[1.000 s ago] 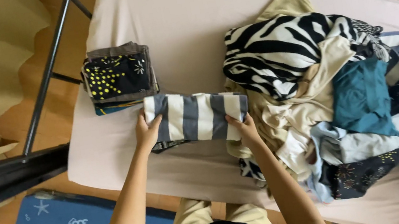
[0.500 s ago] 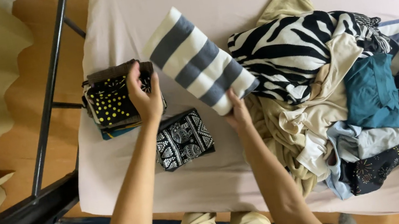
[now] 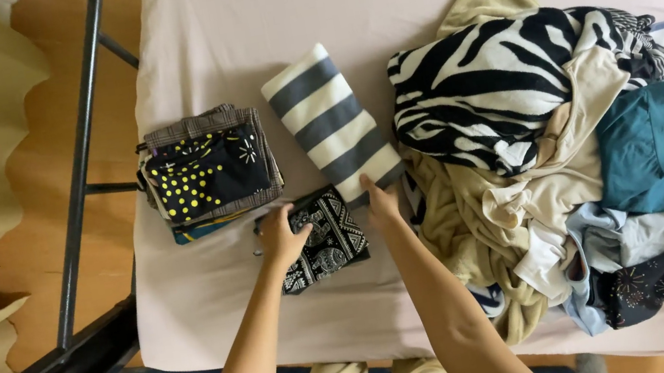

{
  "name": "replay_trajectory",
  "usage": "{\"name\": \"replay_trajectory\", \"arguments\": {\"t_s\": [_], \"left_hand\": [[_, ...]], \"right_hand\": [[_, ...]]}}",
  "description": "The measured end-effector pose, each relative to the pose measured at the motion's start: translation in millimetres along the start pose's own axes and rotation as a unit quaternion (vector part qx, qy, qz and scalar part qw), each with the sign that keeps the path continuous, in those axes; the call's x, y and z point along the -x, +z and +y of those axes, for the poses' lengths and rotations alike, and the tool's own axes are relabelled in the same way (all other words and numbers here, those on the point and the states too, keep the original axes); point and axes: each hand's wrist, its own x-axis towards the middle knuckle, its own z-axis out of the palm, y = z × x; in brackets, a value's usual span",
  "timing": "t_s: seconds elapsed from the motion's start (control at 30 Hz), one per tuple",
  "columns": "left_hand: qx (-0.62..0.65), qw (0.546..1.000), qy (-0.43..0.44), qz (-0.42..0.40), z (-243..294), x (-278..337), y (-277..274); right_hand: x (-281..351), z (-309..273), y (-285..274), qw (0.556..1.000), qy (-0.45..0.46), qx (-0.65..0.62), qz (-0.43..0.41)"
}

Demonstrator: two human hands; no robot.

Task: The person folds various pieces of clothing, including shorts and shirts, on a bed. They pick up each item, smooth it out, fold it into a neat rectangle, and place it on a growing stack of folded clothes.

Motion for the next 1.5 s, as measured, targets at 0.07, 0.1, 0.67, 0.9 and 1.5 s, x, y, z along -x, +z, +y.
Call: {"name": "replay_trajectory", "arguments": {"t_s": [0.07, 0.1, 0.67, 0.9, 1.5], "left_hand": [[-0.038, 0.998, -0.038, -0.024, -5.5, 5.0, -5.4], [-0.076, 0.993, -0.073, -0.044, -6.2, 4.3, -8.4], [0.334, 0.918, -0.203, 0.073, -84.9, 77.3, -37.4], [-0.01, 0.962, -0.202, 0.186, -98.5, 110.5, -86.1], [0.092, 0.954, 0.268, 0.099, 250.0, 73.8, 93.4]], "right_hand": [[7.5, 2.1, -2.1, 0.994, -0.049, 0.087, 0.043], [9.3, -0.4, -1.9, 0.976, -0.103, 0.172, 0.081], [137.4, 62.5, 48.6, 0.853, -0.137, 0.424, -0.272], [136.6, 93.3, 53.7, 0.756, -0.252, 0.571, -0.197], [218.6, -246.1, -178.6, 0.599, -0.518, 0.602, 0.104]]}}
